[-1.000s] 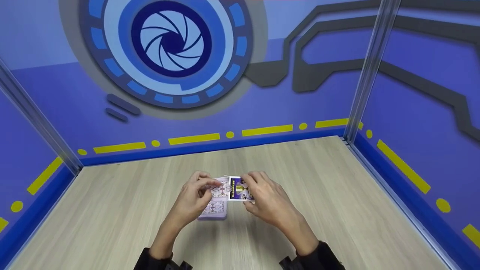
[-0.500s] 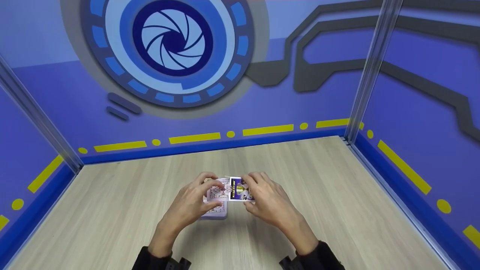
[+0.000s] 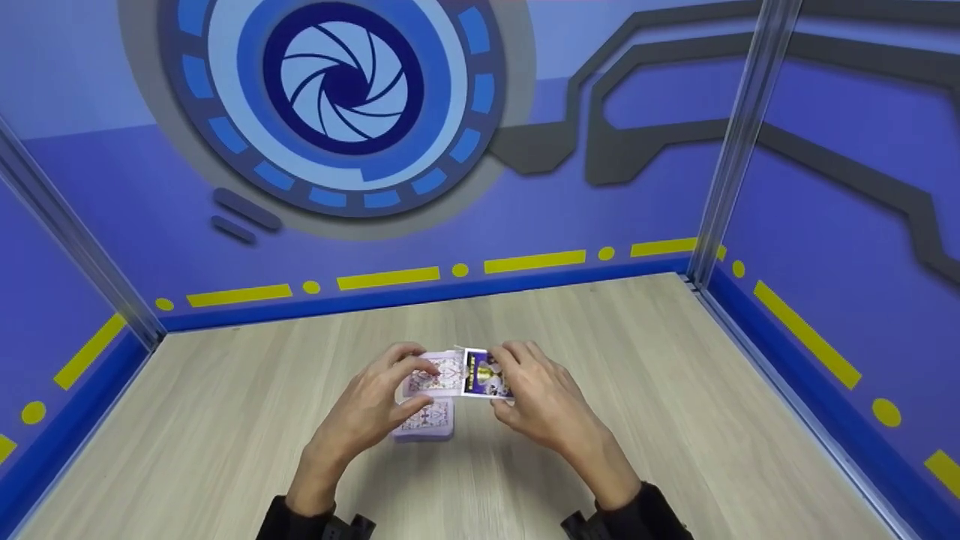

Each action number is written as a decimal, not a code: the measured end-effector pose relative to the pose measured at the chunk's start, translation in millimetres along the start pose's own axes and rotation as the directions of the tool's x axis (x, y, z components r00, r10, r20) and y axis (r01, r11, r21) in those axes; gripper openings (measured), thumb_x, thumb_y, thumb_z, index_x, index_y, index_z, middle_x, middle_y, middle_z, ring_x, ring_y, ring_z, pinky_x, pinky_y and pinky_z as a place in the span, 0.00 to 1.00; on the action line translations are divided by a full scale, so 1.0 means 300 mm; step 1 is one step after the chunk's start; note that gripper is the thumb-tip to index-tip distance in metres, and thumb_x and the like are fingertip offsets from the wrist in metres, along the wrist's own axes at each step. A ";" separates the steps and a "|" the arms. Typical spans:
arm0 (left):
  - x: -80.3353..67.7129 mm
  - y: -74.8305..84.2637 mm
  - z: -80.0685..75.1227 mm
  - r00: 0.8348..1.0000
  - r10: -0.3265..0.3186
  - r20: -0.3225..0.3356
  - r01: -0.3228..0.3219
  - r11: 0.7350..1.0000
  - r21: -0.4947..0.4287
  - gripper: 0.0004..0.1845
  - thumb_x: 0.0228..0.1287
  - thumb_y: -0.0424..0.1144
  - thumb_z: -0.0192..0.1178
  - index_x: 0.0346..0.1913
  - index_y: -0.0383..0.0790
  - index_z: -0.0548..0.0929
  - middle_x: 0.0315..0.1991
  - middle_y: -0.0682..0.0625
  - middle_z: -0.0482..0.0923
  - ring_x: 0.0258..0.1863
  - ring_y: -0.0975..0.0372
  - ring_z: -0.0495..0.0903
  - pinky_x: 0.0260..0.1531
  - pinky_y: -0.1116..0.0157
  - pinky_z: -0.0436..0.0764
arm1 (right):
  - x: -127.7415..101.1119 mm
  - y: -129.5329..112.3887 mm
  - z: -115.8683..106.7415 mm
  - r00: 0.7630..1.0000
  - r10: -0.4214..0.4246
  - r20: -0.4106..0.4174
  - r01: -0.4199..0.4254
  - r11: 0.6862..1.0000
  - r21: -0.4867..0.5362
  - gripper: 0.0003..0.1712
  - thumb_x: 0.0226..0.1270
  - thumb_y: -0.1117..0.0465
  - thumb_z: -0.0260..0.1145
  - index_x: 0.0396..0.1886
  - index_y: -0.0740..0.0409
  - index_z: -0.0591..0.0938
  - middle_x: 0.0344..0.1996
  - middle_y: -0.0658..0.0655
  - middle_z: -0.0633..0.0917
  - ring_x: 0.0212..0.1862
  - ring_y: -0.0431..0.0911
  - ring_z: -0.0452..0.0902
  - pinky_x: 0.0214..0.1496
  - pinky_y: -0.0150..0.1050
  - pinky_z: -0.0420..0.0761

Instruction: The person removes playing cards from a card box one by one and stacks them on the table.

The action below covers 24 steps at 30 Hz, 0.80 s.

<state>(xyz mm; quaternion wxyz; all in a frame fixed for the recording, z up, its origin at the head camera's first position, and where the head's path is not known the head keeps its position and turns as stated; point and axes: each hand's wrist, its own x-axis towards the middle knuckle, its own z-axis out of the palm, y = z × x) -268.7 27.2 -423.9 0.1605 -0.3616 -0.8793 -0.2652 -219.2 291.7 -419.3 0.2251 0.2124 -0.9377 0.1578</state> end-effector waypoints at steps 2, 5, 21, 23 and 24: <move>-0.003 -0.008 -0.010 1.000 -0.002 -0.014 0.002 1.000 -0.007 0.18 0.60 0.42 0.77 0.52 0.49 0.85 0.62 0.49 0.77 0.62 0.56 0.76 0.63 0.53 0.75 | -0.001 0.006 -0.004 1.000 0.007 -0.007 -0.007 1.000 0.002 0.38 0.53 0.60 0.81 0.65 0.61 0.78 0.58 0.58 0.81 0.57 0.51 0.78 0.49 0.48 0.82; -0.004 -0.023 -0.022 0.999 -0.003 -0.038 0.002 1.000 -0.027 0.18 0.59 0.42 0.77 0.51 0.48 0.85 0.62 0.49 0.77 0.63 0.55 0.73 0.64 0.53 0.72 | -0.001 0.015 -0.010 1.000 0.021 -0.014 -0.021 1.000 0.004 0.37 0.53 0.60 0.80 0.64 0.61 0.78 0.58 0.59 0.81 0.56 0.51 0.78 0.47 0.48 0.82; -0.016 -0.085 -0.047 0.998 -0.065 -0.013 0.063 0.994 -0.093 0.15 0.60 0.38 0.75 0.49 0.44 0.84 0.60 0.47 0.78 0.62 0.54 0.75 0.64 0.49 0.72 | -0.003 0.035 -0.030 0.996 0.087 -0.030 -0.086 0.996 0.022 0.38 0.54 0.60 0.79 0.66 0.61 0.77 0.59 0.61 0.80 0.54 0.51 0.77 0.45 0.48 0.81; -0.018 -0.091 -0.041 0.997 -0.079 0.010 0.080 0.992 -0.094 0.15 0.60 0.37 0.75 0.49 0.44 0.84 0.60 0.48 0.78 0.62 0.54 0.75 0.64 0.50 0.73 | -0.004 0.037 -0.032 0.995 0.091 -0.035 -0.090 0.996 0.026 0.38 0.54 0.60 0.80 0.66 0.61 0.77 0.59 0.61 0.80 0.54 0.52 0.77 0.45 0.48 0.81; -0.019 -0.094 -0.037 0.996 -0.088 0.024 0.090 0.991 -0.095 0.15 0.60 0.37 0.75 0.48 0.44 0.84 0.59 0.48 0.78 0.62 0.54 0.75 0.64 0.50 0.73 | -0.005 0.038 -0.032 0.995 0.090 -0.037 -0.089 0.996 0.030 0.38 0.54 0.60 0.80 0.66 0.61 0.77 0.59 0.61 0.80 0.54 0.52 0.77 0.45 0.49 0.81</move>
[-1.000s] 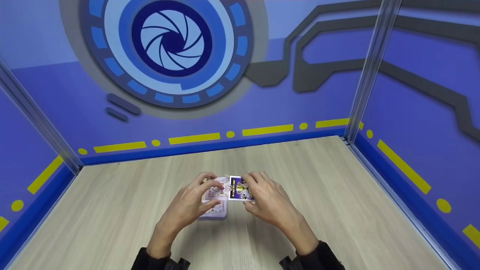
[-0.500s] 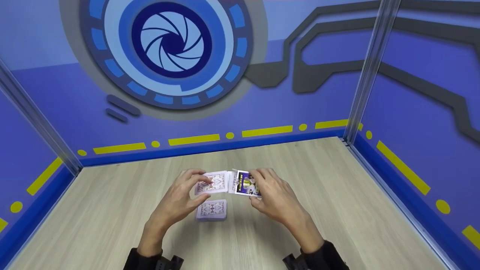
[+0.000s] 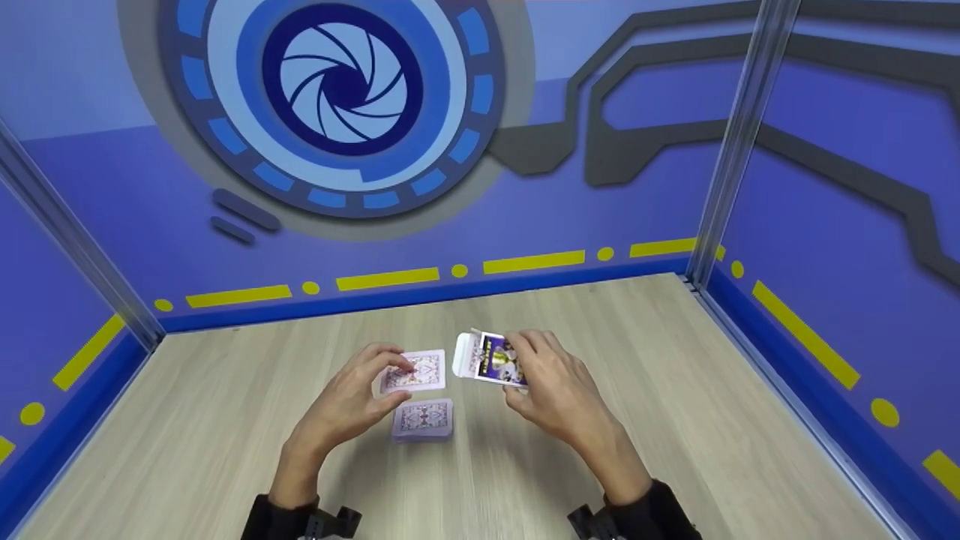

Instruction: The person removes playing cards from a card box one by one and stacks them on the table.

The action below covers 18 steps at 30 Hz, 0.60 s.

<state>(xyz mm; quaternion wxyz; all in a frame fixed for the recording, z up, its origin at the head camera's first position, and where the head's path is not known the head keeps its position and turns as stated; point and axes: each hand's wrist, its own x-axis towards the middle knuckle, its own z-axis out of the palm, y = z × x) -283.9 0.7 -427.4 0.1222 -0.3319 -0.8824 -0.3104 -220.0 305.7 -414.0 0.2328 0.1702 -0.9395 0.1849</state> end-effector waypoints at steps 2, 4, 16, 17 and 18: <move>-0.001 -0.009 0.009 0.999 -0.026 0.029 0.027 1.000 -0.004 0.15 0.60 0.37 0.75 0.48 0.45 0.85 0.59 0.50 0.78 0.61 0.55 0.75 0.64 0.51 0.73 | 0.000 0.001 -0.002 1.000 -0.002 -0.008 0.003 1.000 0.006 0.39 0.54 0.61 0.80 0.66 0.62 0.77 0.59 0.61 0.80 0.53 0.52 0.77 0.45 0.49 0.81; -0.002 -0.018 0.019 0.997 -0.054 0.060 0.055 0.998 -0.011 0.14 0.60 0.37 0.75 0.48 0.45 0.85 0.58 0.51 0.78 0.61 0.56 0.75 0.64 0.51 0.73 | -0.001 0.001 -0.003 1.000 -0.005 -0.013 0.005 1.000 0.008 0.39 0.54 0.61 0.80 0.66 0.61 0.77 0.58 0.61 0.80 0.53 0.51 0.77 0.45 0.48 0.81; -0.007 -0.070 0.086 0.969 -0.157 0.188 0.162 0.987 -0.010 0.14 0.58 0.34 0.74 0.47 0.43 0.86 0.53 0.53 0.79 0.56 0.58 0.76 0.61 0.53 0.75 | -0.002 0.002 -0.005 0.999 -0.030 -0.023 0.030 1.000 -0.002 0.38 0.54 0.60 0.80 0.65 0.61 0.77 0.58 0.60 0.81 0.53 0.51 0.77 0.44 0.47 0.81; -0.007 -0.072 0.093 0.968 -0.163 0.191 0.168 0.986 -0.008 0.14 0.58 0.33 0.74 0.47 0.43 0.86 0.53 0.53 0.79 0.55 0.58 0.76 0.61 0.53 0.75 | -0.002 0.003 -0.005 0.999 -0.034 -0.025 0.034 0.999 -0.001 0.38 0.53 0.60 0.81 0.65 0.62 0.77 0.58 0.60 0.81 0.53 0.51 0.77 0.44 0.48 0.81; -0.008 -0.075 0.099 0.967 -0.166 0.194 0.171 0.985 -0.009 0.14 0.58 0.33 0.74 0.47 0.43 0.86 0.53 0.53 0.79 0.55 0.58 0.76 0.61 0.53 0.75 | -0.002 0.003 -0.006 0.999 -0.034 -0.025 0.034 0.999 -0.001 0.38 0.53 0.60 0.81 0.65 0.62 0.77 0.58 0.60 0.81 0.53 0.51 0.77 0.44 0.48 0.81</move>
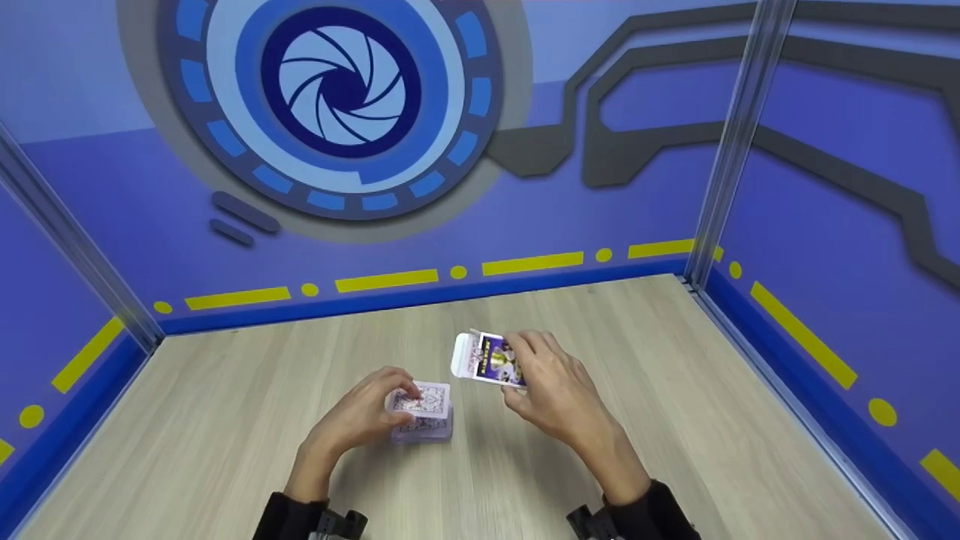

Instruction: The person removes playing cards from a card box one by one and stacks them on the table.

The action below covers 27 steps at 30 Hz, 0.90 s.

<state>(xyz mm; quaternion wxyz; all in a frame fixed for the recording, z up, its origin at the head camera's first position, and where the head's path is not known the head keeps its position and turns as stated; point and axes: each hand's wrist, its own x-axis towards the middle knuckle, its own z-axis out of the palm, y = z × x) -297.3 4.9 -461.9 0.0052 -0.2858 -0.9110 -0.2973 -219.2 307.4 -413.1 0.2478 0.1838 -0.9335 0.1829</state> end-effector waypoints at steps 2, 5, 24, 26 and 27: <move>0.002 -0.006 0.011 1.000 0.006 0.005 -0.006 1.000 0.002 0.13 0.58 0.33 0.74 0.47 0.42 0.87 0.53 0.52 0.80 0.55 0.58 0.77 0.60 0.53 0.76 | 0.000 -0.001 0.000 1.000 0.003 0.002 -0.003 1.000 0.001 0.38 0.53 0.60 0.81 0.65 0.62 0.77 0.58 0.60 0.81 0.53 0.51 0.77 0.44 0.48 0.81; 0.003 -0.013 0.023 1.000 0.015 0.021 -0.016 1.000 0.014 0.13 0.57 0.34 0.75 0.46 0.41 0.87 0.52 0.52 0.80 0.55 0.57 0.78 0.60 0.54 0.76 | -0.001 -0.003 0.002 1.000 0.010 0.008 -0.010 1.000 0.005 0.39 0.54 0.61 0.80 0.65 0.62 0.77 0.58 0.60 0.81 0.52 0.50 0.77 0.44 0.47 0.81; -0.001 -0.047 0.079 0.996 -0.046 0.072 0.042 0.997 0.061 0.15 0.52 0.34 0.77 0.44 0.41 0.87 0.50 0.49 0.82 0.52 0.55 0.79 0.56 0.52 0.77 | -0.001 -0.011 0.001 1.000 0.011 0.027 -0.011 1.000 0.000 0.38 0.55 0.60 0.80 0.66 0.61 0.77 0.58 0.60 0.80 0.53 0.50 0.77 0.43 0.47 0.82; -0.002 -0.047 0.083 0.997 -0.046 0.069 0.041 0.997 0.069 0.15 0.52 0.35 0.77 0.44 0.41 0.88 0.49 0.50 0.82 0.50 0.56 0.78 0.54 0.53 0.77 | -0.001 -0.011 0.000 1.000 0.005 0.021 -0.005 1.000 0.000 0.38 0.55 0.60 0.80 0.65 0.61 0.77 0.58 0.60 0.81 0.53 0.50 0.77 0.43 0.47 0.81; -0.002 -0.047 0.084 0.997 -0.046 0.069 0.041 0.996 0.073 0.15 0.52 0.35 0.78 0.44 0.41 0.88 0.48 0.50 0.82 0.49 0.56 0.78 0.53 0.53 0.77 | -0.002 -0.011 -0.001 1.000 0.004 0.019 -0.004 1.000 0.001 0.38 0.54 0.60 0.80 0.65 0.61 0.77 0.58 0.60 0.81 0.52 0.50 0.77 0.43 0.47 0.81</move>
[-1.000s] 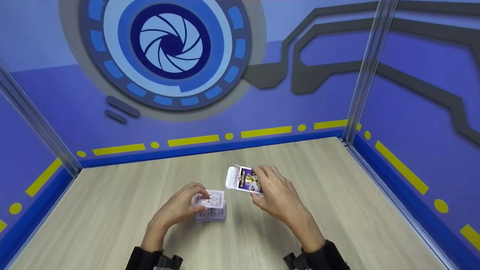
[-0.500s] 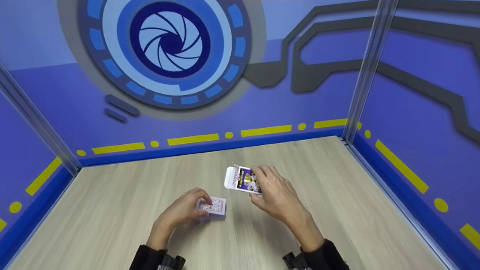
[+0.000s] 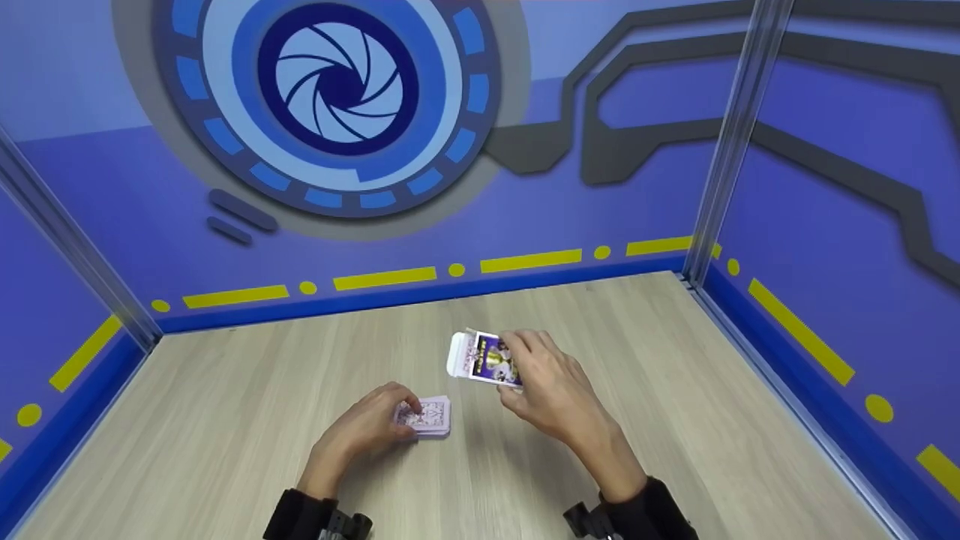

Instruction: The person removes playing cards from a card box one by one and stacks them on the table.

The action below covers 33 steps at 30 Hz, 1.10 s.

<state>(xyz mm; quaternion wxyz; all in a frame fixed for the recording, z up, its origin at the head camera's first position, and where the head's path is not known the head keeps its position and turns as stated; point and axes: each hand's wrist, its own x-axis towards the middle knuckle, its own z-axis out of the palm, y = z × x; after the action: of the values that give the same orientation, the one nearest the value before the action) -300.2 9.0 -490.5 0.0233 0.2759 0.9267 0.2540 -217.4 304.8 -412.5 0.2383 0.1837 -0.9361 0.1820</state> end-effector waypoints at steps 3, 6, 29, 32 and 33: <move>-0.001 0.000 0.006 1.000 -0.006 0.003 0.006 1.000 0.002 0.16 0.51 0.35 0.78 0.44 0.41 0.88 0.47 0.50 0.81 0.47 0.57 0.78 0.52 0.54 0.78 | 0.000 -0.001 0.000 1.000 -0.001 -0.003 0.001 1.000 0.000 0.38 0.54 0.60 0.80 0.66 0.61 0.77 0.58 0.59 0.81 0.52 0.49 0.77 0.43 0.46 0.81; -0.001 0.001 0.010 1.000 -0.015 0.004 0.015 1.000 0.000 0.16 0.51 0.34 0.78 0.44 0.41 0.87 0.47 0.50 0.81 0.46 0.58 0.78 0.51 0.54 0.78 | 0.002 -0.001 0.000 1.000 0.004 0.001 -0.004 1.000 -0.005 0.38 0.55 0.60 0.80 0.66 0.61 0.77 0.58 0.60 0.81 0.52 0.49 0.77 0.42 0.46 0.81; 0.009 0.026 0.050 1.000 0.022 -0.022 -0.021 0.998 0.059 0.30 0.52 0.29 0.75 0.61 0.33 0.81 0.52 0.44 0.80 0.52 0.53 0.79 0.56 0.54 0.79 | 0.003 -0.001 -0.002 1.000 0.016 0.014 -0.015 1.000 -0.015 0.39 0.55 0.59 0.81 0.66 0.60 0.77 0.59 0.60 0.81 0.54 0.51 0.78 0.44 0.48 0.82; 0.007 0.029 0.050 1.000 0.026 -0.009 -0.025 0.995 0.097 0.31 0.53 0.30 0.73 0.64 0.30 0.79 0.55 0.42 0.79 0.54 0.51 0.78 0.57 0.52 0.78 | 0.001 -0.001 0.000 1.000 0.004 0.006 -0.004 1.000 -0.019 0.38 0.54 0.58 0.80 0.66 0.60 0.77 0.58 0.60 0.81 0.54 0.51 0.78 0.44 0.48 0.81; 0.007 0.030 0.051 1.000 0.023 -0.002 -0.023 0.994 0.106 0.31 0.54 0.30 0.72 0.63 0.30 0.80 0.55 0.43 0.79 0.54 0.52 0.77 0.57 0.52 0.77 | 0.001 -0.001 0.001 1.000 0.003 0.007 -0.003 1.000 -0.018 0.38 0.55 0.58 0.80 0.66 0.60 0.77 0.58 0.59 0.81 0.54 0.50 0.77 0.44 0.47 0.81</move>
<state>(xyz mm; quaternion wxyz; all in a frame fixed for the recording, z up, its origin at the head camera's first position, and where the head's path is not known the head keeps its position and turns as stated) -294.7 23.6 -499.5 0.0040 0.2869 0.9357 0.2052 -217.6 304.3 -412.5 0.2365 0.1805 -0.9389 0.1732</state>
